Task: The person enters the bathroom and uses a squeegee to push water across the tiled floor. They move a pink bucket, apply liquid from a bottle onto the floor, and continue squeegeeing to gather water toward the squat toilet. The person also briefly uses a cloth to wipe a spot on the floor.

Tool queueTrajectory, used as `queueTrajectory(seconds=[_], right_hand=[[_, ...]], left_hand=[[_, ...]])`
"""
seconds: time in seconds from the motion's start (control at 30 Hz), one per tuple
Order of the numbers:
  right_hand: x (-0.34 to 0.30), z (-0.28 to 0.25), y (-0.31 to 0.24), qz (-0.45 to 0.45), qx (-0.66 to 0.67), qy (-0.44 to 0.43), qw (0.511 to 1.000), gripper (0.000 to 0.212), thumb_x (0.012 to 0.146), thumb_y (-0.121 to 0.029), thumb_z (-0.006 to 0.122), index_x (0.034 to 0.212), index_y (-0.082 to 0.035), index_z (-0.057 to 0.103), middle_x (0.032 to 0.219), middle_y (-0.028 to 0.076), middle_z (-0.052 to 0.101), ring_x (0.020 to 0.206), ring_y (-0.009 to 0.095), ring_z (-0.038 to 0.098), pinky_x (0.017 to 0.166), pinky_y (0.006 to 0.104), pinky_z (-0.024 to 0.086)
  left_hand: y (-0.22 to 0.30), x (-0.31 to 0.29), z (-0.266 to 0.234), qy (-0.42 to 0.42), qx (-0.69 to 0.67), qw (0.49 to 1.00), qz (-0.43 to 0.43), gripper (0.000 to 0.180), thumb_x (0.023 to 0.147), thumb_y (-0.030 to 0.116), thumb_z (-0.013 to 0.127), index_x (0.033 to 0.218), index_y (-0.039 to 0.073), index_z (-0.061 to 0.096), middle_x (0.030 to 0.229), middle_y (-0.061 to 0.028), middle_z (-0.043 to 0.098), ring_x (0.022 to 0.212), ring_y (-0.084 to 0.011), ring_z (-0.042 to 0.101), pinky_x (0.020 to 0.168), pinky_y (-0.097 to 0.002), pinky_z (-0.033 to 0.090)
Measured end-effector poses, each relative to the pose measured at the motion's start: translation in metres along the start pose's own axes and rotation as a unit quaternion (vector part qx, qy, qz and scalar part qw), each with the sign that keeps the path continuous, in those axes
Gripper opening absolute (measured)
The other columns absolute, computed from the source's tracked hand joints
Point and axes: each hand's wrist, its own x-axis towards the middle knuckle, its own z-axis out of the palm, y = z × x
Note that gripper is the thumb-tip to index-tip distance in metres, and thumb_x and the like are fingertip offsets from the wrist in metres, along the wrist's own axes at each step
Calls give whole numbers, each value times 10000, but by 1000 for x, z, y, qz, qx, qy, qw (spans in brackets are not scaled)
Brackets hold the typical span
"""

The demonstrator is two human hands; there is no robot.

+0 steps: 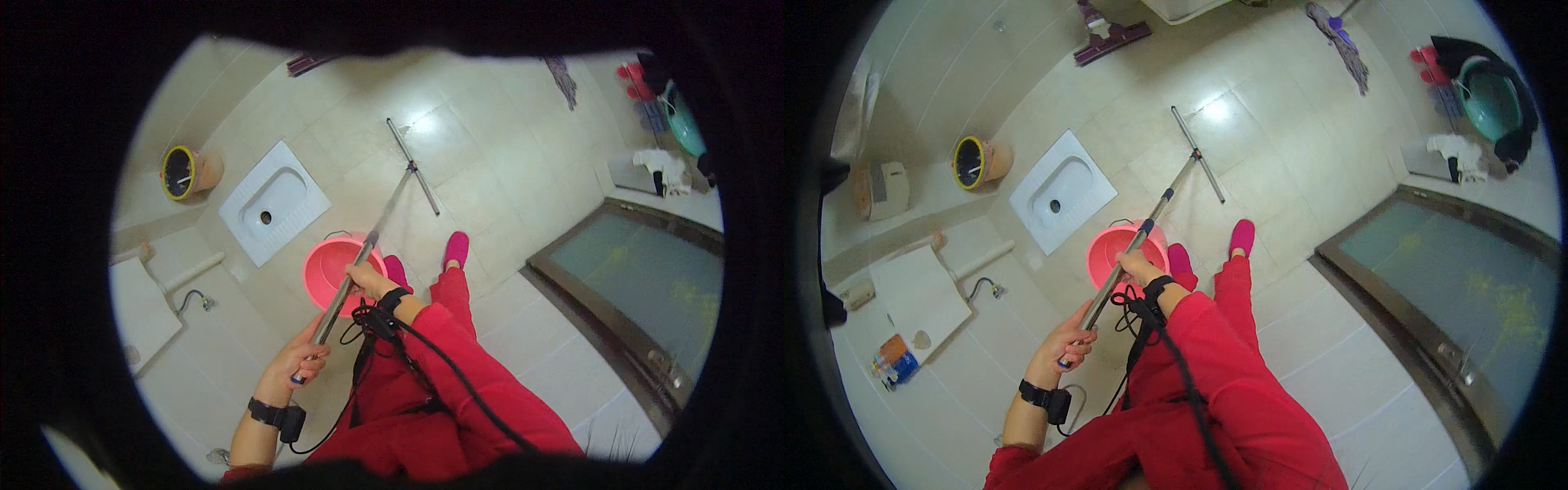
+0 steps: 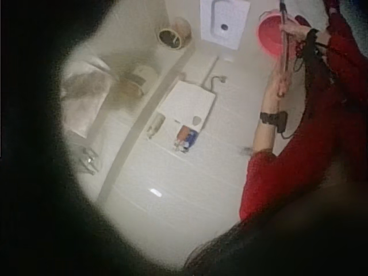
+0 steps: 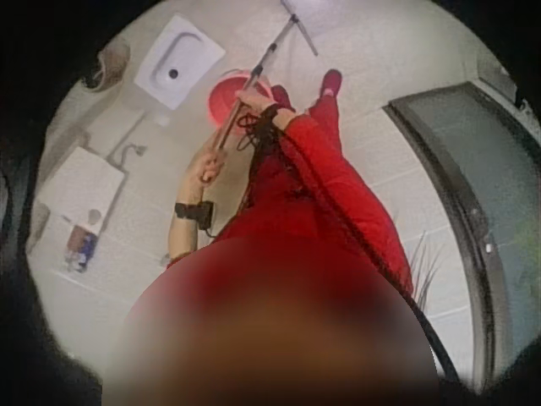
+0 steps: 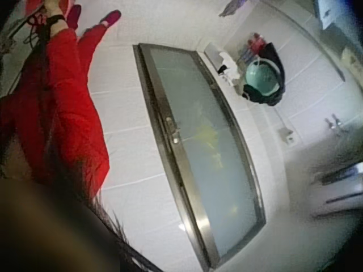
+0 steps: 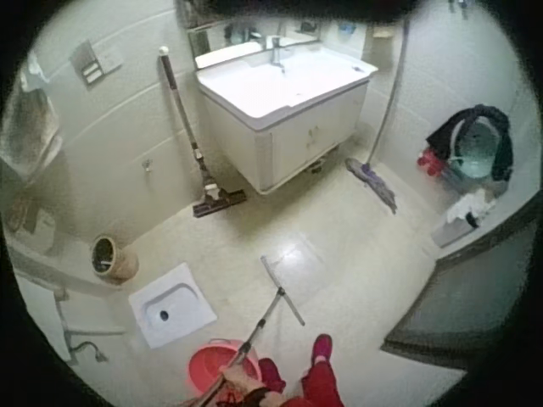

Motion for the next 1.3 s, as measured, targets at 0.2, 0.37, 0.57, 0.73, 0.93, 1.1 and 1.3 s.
queueTrajectory(seconds=[0.2,0.37,0.57,0.73,0.93,1.1,1.3], right_hand=[[-60,-15,52,-26,129,-14,991,216,815,-243,549,779,-31,541,648,114,578,460,202,538,399,306,424],[-66,-105,106,2,160,205,966,311,787,-256,562,884,39,543,740,165,605,540,255,594,466,387,495],[-19,-237,180,-20,-108,219,970,298,796,-311,479,762,-21,536,633,120,561,510,255,553,436,402,444],[36,-189,195,-343,-435,177,814,272,738,-245,556,781,23,566,728,158,613,674,252,610,578,401,470],[47,-27,123,-107,116,162,974,222,740,-176,546,692,41,539,599,163,552,543,247,583,495,395,462],[-7,-28,88,-49,193,-48,979,141,778,-136,545,700,-27,500,586,101,516,510,248,540,512,376,451],[-75,-90,102,-105,208,-26,972,161,786,-164,547,778,-5,532,630,97,552,540,223,564,463,348,457]], left_hand=[[-20,-17,-8,-9,182,979,-91,763,822,-54,440,1415,297,112,692,14,389,421,-31,305,354,-169,264],[-29,71,17,-76,414,893,-155,736,825,1,410,1423,278,82,611,21,349,428,-64,328,367,-202,296],[-58,165,55,-98,577,795,-160,706,812,51,420,1424,232,118,602,23,362,426,-84,362,371,-225,317],[-27,110,38,-40,640,756,-130,686,817,61,447,1418,222,158,599,27,374,419,-68,369,372,-220,341],[-6,8,57,131,707,685,-117,682,812,58,424,1419,211,152,627,5,410,437,-78,402,402,-245,383],[-35,-9,67,154,776,608,-69,682,805,69,451,1409,162,149,738,-139,572,594,-304,551,598,-368,468],[-89,5,70,77,730,679,17,673,836,67,416,1419,241,128,537,-22,437,417,-123,452,415,-280,404]])
